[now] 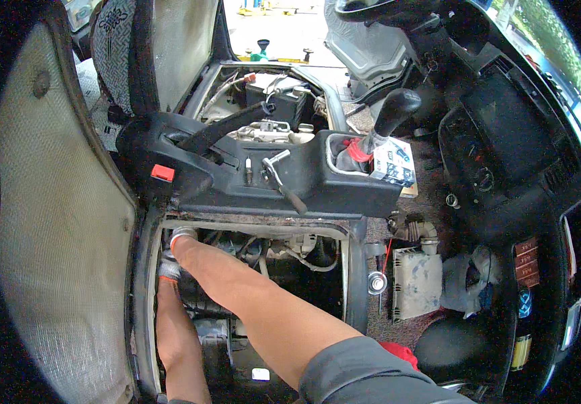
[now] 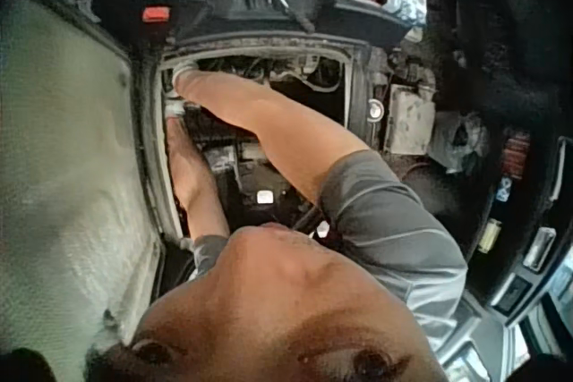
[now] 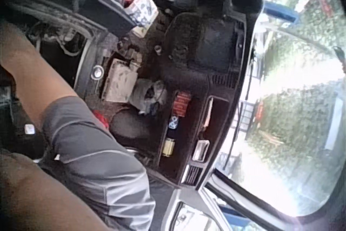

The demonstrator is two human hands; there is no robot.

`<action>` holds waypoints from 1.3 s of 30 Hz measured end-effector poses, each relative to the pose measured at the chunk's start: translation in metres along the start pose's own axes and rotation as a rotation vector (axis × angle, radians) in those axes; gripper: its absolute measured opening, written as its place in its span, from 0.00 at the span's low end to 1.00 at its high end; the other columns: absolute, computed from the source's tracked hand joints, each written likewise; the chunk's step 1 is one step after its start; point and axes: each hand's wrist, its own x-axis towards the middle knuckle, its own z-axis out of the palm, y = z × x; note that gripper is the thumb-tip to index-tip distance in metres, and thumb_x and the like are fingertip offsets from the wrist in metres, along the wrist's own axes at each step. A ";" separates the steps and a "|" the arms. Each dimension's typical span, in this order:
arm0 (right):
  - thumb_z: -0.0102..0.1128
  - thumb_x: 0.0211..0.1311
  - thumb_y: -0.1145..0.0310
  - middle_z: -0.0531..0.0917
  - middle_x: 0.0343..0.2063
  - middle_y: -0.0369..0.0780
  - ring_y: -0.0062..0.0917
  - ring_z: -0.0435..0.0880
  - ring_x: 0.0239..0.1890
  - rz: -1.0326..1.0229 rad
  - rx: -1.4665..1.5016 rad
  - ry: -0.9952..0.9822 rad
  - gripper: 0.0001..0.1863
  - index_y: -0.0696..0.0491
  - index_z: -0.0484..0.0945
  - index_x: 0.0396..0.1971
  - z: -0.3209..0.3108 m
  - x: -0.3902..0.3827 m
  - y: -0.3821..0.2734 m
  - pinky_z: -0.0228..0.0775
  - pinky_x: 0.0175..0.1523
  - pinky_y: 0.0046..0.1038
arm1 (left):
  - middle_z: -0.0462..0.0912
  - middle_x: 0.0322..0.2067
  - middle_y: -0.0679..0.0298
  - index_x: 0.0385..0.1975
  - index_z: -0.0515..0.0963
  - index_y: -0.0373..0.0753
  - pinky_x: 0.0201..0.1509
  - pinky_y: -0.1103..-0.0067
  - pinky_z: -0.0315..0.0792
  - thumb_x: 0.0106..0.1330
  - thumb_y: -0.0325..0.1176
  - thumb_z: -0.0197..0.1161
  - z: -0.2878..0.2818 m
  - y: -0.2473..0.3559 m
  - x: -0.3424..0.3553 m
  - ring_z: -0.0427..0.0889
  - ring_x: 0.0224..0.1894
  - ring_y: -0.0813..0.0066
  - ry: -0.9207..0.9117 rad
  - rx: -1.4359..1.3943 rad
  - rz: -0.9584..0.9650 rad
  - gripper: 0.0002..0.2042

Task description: The person works inside the cabin of a vehicle with the dashboard removed, using a socket wrench to tighten bolts on the engine components. They then use a spray can to apply a substance to the engine area.

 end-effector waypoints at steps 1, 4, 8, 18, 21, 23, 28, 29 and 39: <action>0.74 0.55 0.36 0.87 0.61 0.45 0.43 0.87 0.61 -0.044 0.054 -0.007 0.37 0.47 0.89 0.58 -0.007 -0.008 -0.008 0.78 0.65 0.48 | 0.86 0.55 0.57 0.60 0.81 0.35 0.56 0.65 0.83 0.67 0.35 0.74 -0.011 -0.004 0.000 0.86 0.51 0.60 0.008 -0.018 -0.008 0.23; 0.74 0.39 0.26 0.88 0.58 0.49 0.49 0.86 0.59 -0.141 0.279 -0.160 0.50 0.49 0.89 0.58 -0.036 -0.034 -0.027 0.78 0.66 0.43 | 0.86 0.56 0.59 0.61 0.81 0.35 0.56 0.66 0.83 0.67 0.35 0.75 -0.050 -0.020 -0.002 0.86 0.51 0.62 0.023 -0.120 -0.037 0.24; 0.67 0.69 0.53 0.87 0.61 0.41 0.40 0.87 0.60 -0.081 0.196 0.080 0.24 0.49 0.87 0.60 -0.019 -0.026 0.004 0.80 0.63 0.43 | 0.86 0.57 0.61 0.63 0.81 0.35 0.56 0.67 0.83 0.67 0.35 0.77 -0.023 -0.025 0.009 0.86 0.51 0.65 -0.107 -0.372 -0.090 0.25; 0.61 0.74 0.57 0.88 0.60 0.42 0.41 0.89 0.57 -0.134 0.640 -0.328 0.20 0.49 0.88 0.58 -0.093 -0.059 -0.008 0.81 0.62 0.44 | 0.86 0.57 0.63 0.62 0.81 0.38 0.59 0.73 0.80 0.72 0.30 0.72 -0.052 -0.025 0.017 0.84 0.53 0.72 -0.031 -0.270 -0.064 0.20; 0.60 0.74 0.58 0.89 0.58 0.44 0.42 0.89 0.57 -0.039 0.685 -0.365 0.20 0.50 0.89 0.58 -0.099 -0.068 0.005 0.80 0.62 0.44 | 0.88 0.52 0.62 0.61 0.82 0.36 0.55 0.75 0.79 0.73 0.35 0.72 -0.028 -0.015 0.021 0.85 0.49 0.72 -0.101 -0.113 0.038 0.20; 0.59 0.75 0.59 0.88 0.60 0.43 0.41 0.88 0.59 -0.073 0.593 -0.262 0.20 0.50 0.88 0.59 -0.098 -0.074 0.015 0.79 0.64 0.43 | 0.89 0.52 0.61 0.61 0.82 0.36 0.55 0.75 0.79 0.73 0.35 0.72 -0.012 -0.008 0.026 0.85 0.49 0.72 -0.098 0.008 0.049 0.20; 0.57 0.77 0.61 0.86 0.63 0.41 0.40 0.85 0.64 -0.230 0.367 -0.049 0.21 0.50 0.86 0.62 -0.119 -0.108 0.006 0.76 0.68 0.39 | 0.89 0.50 0.61 0.60 0.82 0.36 0.54 0.75 0.79 0.73 0.37 0.71 -0.034 -0.014 0.031 0.85 0.49 0.72 -0.044 0.268 0.044 0.19; 0.57 0.76 0.61 0.87 0.63 0.41 0.40 0.85 0.63 -0.236 0.341 -0.022 0.20 0.50 0.86 0.61 -0.117 -0.110 0.008 0.76 0.68 0.39 | 0.89 0.50 0.61 0.60 0.82 0.36 0.54 0.75 0.79 0.73 0.37 0.71 -0.030 -0.014 0.035 0.85 0.49 0.72 -0.057 0.318 0.045 0.19; 0.64 0.71 0.65 0.90 0.57 0.44 0.40 0.89 0.58 -0.250 0.082 -0.151 0.17 0.51 0.90 0.55 -0.054 -0.048 0.002 0.81 0.61 0.44 | 0.89 0.49 0.60 0.59 0.82 0.35 0.53 0.75 0.79 0.74 0.39 0.70 -0.032 -0.018 0.037 0.86 0.49 0.71 -0.087 0.423 0.015 0.19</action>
